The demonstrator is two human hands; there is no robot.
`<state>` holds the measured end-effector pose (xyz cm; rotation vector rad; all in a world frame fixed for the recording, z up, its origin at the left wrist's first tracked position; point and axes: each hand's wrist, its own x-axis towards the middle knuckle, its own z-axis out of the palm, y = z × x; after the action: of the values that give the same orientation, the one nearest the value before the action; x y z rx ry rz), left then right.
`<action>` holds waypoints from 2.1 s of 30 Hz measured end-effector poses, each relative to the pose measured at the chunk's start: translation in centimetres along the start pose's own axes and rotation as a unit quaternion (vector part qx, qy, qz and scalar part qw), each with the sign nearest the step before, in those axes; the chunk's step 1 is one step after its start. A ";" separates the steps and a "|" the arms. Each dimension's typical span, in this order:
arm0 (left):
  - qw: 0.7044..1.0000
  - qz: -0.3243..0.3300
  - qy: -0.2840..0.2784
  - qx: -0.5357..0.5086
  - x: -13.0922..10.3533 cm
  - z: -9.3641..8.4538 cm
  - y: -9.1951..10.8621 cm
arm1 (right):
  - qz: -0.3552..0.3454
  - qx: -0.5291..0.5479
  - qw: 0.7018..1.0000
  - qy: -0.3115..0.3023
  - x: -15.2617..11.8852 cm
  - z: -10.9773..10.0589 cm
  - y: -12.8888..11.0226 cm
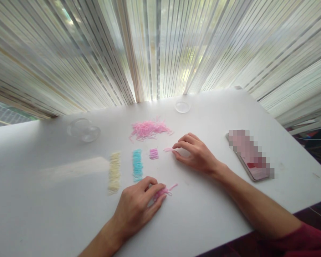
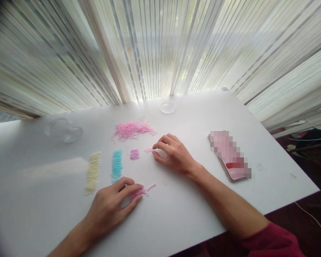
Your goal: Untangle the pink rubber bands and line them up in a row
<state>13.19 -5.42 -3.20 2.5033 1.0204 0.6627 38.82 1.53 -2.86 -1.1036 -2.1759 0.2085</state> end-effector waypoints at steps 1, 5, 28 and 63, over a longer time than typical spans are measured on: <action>1.000 0.000 0.000 -0.001 0.0 0.0 0.0 | 0.001 0.007 1.000 0.000 0.0 -0.2 -0.1; 1.000 0.002 0.000 -0.001 0.0 -0.1 0.1 | 0.010 0.065 0.996 -0.061 -0.5 -1.5 -0.9; 1.000 0.007 0.007 0.001 0.0 -0.3 0.1 | 0.047 0.214 0.942 -0.256 -2.1 -2.2 -3.3; 0.988 -0.007 0.115 -0.103 0.3 -0.4 0.3 | 0.027 0.263 0.947 -0.185 -2.1 -1.5 -4.3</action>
<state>13.30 -5.40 -2.60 2.2768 0.9896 1.0164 37.82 -3.04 -0.96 -0.8578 -2.2072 1.0291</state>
